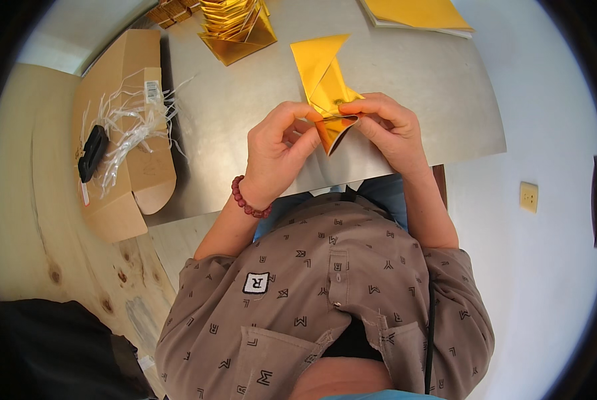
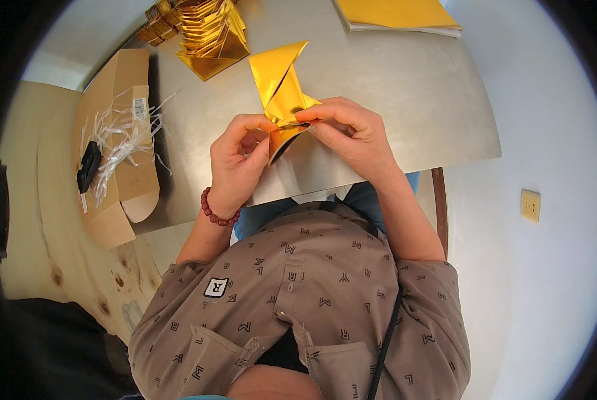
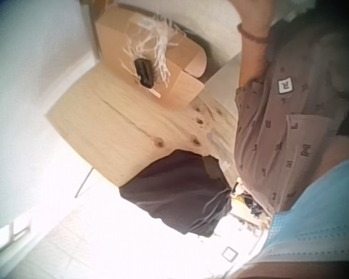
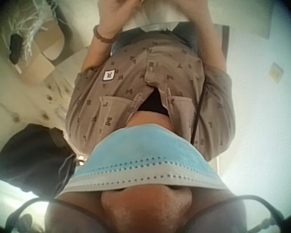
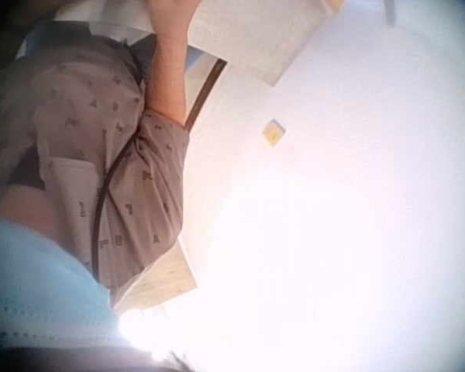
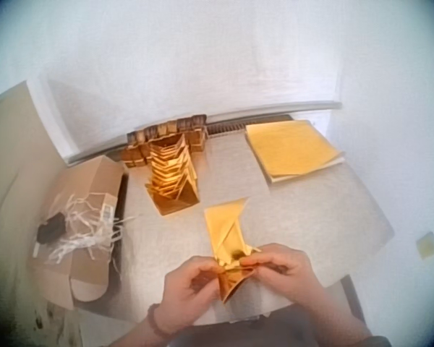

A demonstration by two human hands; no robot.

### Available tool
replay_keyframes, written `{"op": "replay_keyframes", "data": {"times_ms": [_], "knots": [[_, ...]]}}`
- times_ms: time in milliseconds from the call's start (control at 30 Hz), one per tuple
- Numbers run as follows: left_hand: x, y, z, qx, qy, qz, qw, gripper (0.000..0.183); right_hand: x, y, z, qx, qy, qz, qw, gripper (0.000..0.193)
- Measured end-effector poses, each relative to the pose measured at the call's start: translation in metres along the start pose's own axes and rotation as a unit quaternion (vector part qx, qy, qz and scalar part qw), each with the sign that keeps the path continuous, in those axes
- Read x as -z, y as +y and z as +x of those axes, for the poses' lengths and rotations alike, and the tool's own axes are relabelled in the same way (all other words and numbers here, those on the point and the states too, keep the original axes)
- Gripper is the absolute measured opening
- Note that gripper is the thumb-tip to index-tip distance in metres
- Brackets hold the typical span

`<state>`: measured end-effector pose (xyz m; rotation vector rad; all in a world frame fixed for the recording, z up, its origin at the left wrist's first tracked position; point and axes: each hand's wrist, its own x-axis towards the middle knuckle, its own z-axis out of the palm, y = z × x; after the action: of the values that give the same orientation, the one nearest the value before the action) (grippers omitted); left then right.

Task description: The person folds a gold-colored sheet of paper into a small triangular packet by hand, pressing creases and tucking flaps to form a closed shape. They place the finished packet on a stack of similar packets and begin folding another sheet.

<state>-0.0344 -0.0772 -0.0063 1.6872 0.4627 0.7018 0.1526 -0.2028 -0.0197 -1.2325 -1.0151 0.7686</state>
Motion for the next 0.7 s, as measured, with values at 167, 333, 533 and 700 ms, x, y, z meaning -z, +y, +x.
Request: {"op": "replay_keyframes", "data": {"times_ms": [167,333,533,700], "knots": [[-0.003,0.0,-0.002,0.039,0.018,-0.056,0.998,0.009,-0.002,0.005,0.0,0.02,0.002,0.0,1.0,0.019],[-0.004,-0.001,-0.004,0.042,0.022,-0.048,0.998,0.009,-0.003,0.009,-0.002,-0.008,0.013,0.033,0.999,0.013],[-0.011,-0.005,-0.004,0.056,0.044,-0.112,0.991,0.01,0.001,0.005,-0.001,-0.015,-0.016,-0.005,1.0,0.012],[-0.007,-0.007,-0.004,0.068,0.036,-0.078,0.994,0.012,-0.004,0.004,-0.001,-0.023,-0.003,0.051,0.998,0.009]]}}
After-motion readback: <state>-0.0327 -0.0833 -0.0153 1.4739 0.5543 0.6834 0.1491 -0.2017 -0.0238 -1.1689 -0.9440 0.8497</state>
